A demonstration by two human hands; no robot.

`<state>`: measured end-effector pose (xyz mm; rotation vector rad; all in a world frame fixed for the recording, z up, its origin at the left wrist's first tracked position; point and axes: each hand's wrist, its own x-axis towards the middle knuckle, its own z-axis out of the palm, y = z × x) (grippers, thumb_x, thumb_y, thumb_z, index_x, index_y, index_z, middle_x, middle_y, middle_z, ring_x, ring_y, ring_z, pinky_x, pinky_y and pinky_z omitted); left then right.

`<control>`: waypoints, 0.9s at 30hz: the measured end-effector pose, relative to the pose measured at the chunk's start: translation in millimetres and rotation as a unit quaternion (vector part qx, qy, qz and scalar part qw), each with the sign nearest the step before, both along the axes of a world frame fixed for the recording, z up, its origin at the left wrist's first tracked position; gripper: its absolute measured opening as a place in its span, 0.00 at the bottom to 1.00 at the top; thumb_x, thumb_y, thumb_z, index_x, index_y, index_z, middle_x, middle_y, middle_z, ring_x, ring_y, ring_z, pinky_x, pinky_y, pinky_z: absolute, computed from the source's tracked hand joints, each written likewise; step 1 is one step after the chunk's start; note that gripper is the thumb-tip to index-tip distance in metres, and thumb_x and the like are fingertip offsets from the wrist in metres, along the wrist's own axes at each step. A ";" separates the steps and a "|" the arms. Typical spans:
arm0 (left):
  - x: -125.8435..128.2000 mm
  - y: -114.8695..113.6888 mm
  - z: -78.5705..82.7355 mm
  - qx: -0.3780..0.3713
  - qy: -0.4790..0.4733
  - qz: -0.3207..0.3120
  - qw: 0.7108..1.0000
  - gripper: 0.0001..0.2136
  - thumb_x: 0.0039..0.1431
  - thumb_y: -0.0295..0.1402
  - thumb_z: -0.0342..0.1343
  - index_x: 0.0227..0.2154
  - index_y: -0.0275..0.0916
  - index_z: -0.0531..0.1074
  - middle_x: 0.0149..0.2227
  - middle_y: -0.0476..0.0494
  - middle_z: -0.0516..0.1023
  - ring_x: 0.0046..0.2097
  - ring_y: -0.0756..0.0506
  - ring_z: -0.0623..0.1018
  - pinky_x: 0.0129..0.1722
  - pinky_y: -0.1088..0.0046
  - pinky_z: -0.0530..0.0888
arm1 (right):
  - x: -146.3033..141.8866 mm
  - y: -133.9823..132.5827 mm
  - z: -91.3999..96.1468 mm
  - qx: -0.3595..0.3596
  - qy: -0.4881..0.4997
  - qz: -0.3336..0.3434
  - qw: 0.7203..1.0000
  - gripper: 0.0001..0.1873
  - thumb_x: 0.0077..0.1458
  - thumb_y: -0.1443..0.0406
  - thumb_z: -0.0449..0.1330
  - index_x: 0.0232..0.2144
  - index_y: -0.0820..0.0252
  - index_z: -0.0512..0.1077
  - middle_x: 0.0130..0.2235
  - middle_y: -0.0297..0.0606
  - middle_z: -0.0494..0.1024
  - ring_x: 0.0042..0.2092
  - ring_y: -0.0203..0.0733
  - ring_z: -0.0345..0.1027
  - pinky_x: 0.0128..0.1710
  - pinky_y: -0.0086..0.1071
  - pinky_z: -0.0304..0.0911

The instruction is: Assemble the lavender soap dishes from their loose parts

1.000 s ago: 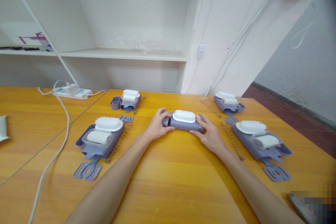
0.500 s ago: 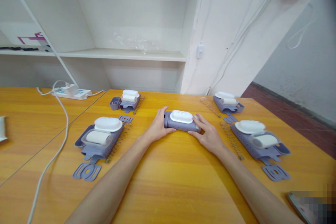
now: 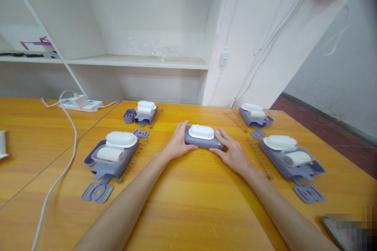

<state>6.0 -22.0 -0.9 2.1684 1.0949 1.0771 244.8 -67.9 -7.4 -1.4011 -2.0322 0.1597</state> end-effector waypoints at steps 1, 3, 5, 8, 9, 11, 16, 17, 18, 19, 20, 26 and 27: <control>0.2 -0.3 0.0 0.002 0.000 -0.004 1.000 0.44 0.39 0.37 0.67 0.58 0.40 0.51 0.56 0.36 0.58 0.59 0.37 0.61 0.58 0.56 0.59 | -0.2 0.1 -0.6 -0.001 0.001 0.000 1.000 0.32 0.52 0.58 0.61 0.58 0.60 0.61 0.62 0.48 0.57 0.61 0.49 0.55 0.60 0.43 0.52; 0.9 -0.6 -0.4 0.004 0.001 -0.006 1.000 0.43 0.40 0.37 0.67 0.58 0.40 0.52 0.56 0.36 0.58 0.59 0.38 0.61 0.59 0.56 0.59 | -0.7 0.5 -2.0 -0.004 0.006 -0.004 1.000 0.32 0.52 0.58 0.60 0.58 0.60 0.61 0.62 0.48 0.56 0.61 0.49 0.54 0.60 0.44 0.52; 1.7 -0.3 -1.8 0.008 0.001 0.003 1.000 0.42 0.40 0.37 0.67 0.58 0.39 0.52 0.56 0.36 0.58 0.58 0.38 0.61 0.59 0.57 0.59 | -1.6 1.1 -3.1 -0.007 0.017 -0.011 1.000 0.32 0.52 0.58 0.60 0.58 0.59 0.61 0.62 0.47 0.56 0.61 0.49 0.53 0.60 0.44 0.51; 3.2 0.7 -4.4 0.015 0.000 0.022 1.000 0.43 0.39 0.38 0.68 0.58 0.39 0.51 0.57 0.37 0.59 0.58 0.39 0.62 0.59 0.57 0.59 | -3.5 2.0 -4.5 -0.009 0.028 -0.020 0.999 0.31 0.52 0.58 0.60 0.58 0.58 0.61 0.62 0.46 0.56 0.62 0.50 0.52 0.60 0.45 0.51; 3.8 1.0 -5.1 0.017 0.001 0.027 0.999 0.43 0.39 0.38 0.68 0.58 0.39 0.51 0.57 0.37 0.59 0.58 0.39 0.61 0.59 0.58 0.59 | -4.0 2.5 -5.0 -0.007 0.028 -0.022 0.999 0.31 0.53 0.58 0.59 0.58 0.57 0.61 0.62 0.46 0.56 0.62 0.49 0.52 0.60 0.45 0.51; 5.2 0.9 -5.9 0.024 0.005 0.035 0.999 0.42 0.39 0.38 0.67 0.57 0.40 0.51 0.57 0.38 0.59 0.58 0.39 0.62 0.58 0.59 0.60 | -4.2 3.7 -6.2 0.007 0.023 -0.035 0.999 0.31 0.53 0.58 0.59 0.58 0.57 0.60 0.62 0.46 0.58 0.61 0.49 0.53 0.60 0.45 0.52; 10.1 -4.1 -3.6 0.043 0.051 0.099 0.993 0.38 0.42 0.43 0.65 0.55 0.41 0.54 0.57 0.36 0.58 0.59 0.37 0.60 0.57 0.56 0.60 | -2.9 4.4 -5.7 0.083 -0.011 -0.118 0.990 0.22 0.53 0.60 0.59 0.49 0.60 0.67 0.51 0.48 0.69 0.54 0.51 0.62 0.54 0.46 0.58; 11.1 -5.5 -2.8 0.044 0.069 0.125 0.989 0.37 0.43 0.44 0.64 0.54 0.41 0.54 0.57 0.35 0.57 0.60 0.36 0.59 0.56 0.54 0.60 | -3.9 2.8 -4.1 0.100 -0.018 -0.121 0.987 0.17 0.53 0.61 0.58 0.45 0.61 0.68 0.48 0.47 0.71 0.51 0.50 0.64 0.52 0.45 0.60; 12.1 -6.9 -2.1 0.045 0.085 0.150 0.984 0.36 0.44 0.46 0.63 0.54 0.41 0.55 0.57 0.34 0.57 0.60 0.35 0.59 0.55 0.52 0.60 | -5.8 0.6 -2.0 0.114 -0.027 -0.114 0.987 0.13 0.54 0.62 0.56 0.42 0.60 0.69 0.45 0.46 0.71 0.49 0.49 0.65 0.50 0.44 0.61; 12.9 -8.1 -1.4 0.046 0.099 0.169 0.980 0.34 0.45 0.46 0.62 0.53 0.41 0.56 0.57 0.34 0.57 0.60 0.34 0.59 0.54 0.51 0.60 | -8.6 -2.1 0.6 0.124 -0.039 -0.100 0.987 0.10 0.55 0.62 0.55 0.39 0.60 0.70 0.44 0.45 0.71 0.47 0.48 0.65 0.49 0.43 0.61; 13.5 -9.1 -0.9 0.049 0.109 0.181 0.976 0.33 0.46 0.47 0.61 0.53 0.41 0.56 0.56 0.34 0.58 0.59 0.34 0.60 0.54 0.51 0.60 | -11.9 -5.0 3.3 0.127 -0.053 -0.081 0.987 0.09 0.56 0.63 0.54 0.38 0.59 0.70 0.44 0.45 0.71 0.47 0.48 0.64 0.49 0.42 0.60; 13.8 -11.2 2.5 0.081 0.134 0.184 0.970 0.29 0.50 0.48 0.57 0.52 0.39 0.58 0.57 0.32 0.59 0.60 0.35 0.59 0.56 0.50 0.55 | -26.4 -13.6 11.7 0.107 -0.114 -0.026 0.987 0.10 0.57 0.64 0.52 0.40 0.57 0.71 0.44 0.41 0.72 0.52 0.47 0.60 0.57 0.45 0.50; 13.5 -11.7 3.9 0.088 0.136 0.180 0.970 0.27 0.51 0.49 0.55 0.51 0.40 0.59 0.57 0.33 0.60 0.60 0.35 0.59 0.57 0.50 0.52 | -26.2 -12.9 11.2 0.106 -0.115 -0.036 0.987 0.11 0.58 0.63 0.52 0.41 0.57 0.71 0.45 0.41 0.73 0.53 0.47 0.60 0.58 0.47 0.47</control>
